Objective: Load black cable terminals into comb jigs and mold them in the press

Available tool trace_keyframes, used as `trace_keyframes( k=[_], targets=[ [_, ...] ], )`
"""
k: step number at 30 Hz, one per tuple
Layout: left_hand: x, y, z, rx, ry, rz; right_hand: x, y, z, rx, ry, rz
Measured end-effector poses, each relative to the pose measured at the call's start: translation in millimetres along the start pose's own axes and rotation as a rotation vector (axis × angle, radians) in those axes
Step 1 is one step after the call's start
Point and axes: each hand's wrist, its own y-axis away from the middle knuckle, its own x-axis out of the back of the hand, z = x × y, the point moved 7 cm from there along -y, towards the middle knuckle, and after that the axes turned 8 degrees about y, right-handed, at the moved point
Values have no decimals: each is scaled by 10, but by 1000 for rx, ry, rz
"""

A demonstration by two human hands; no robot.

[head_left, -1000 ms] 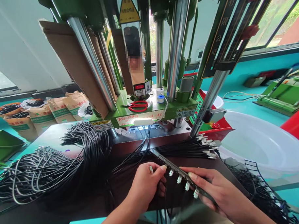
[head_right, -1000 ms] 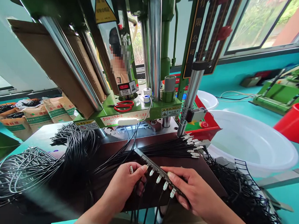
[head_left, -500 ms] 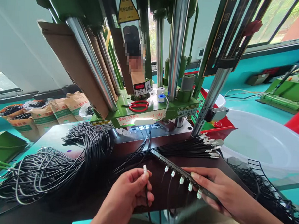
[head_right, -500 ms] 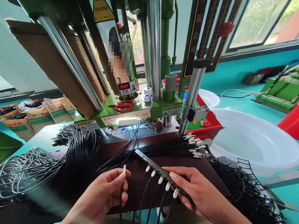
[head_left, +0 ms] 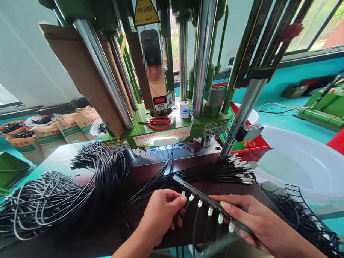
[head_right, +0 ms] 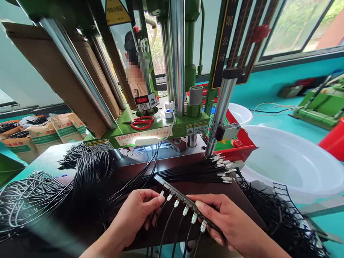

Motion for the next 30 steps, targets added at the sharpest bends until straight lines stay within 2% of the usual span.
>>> trace_keyframes(
  k=[10,16,30],
  targets=[
    [-12,-19,-15,15,-23,-4,-18,9,-4,-6,40,-40],
    [-20,-20,-25,39,13,-46,-32,1,-14,7,19,-39],
    [-12,-54,-80,43,24,-61,-25,-6,-20,26,72,-34]
  ],
)
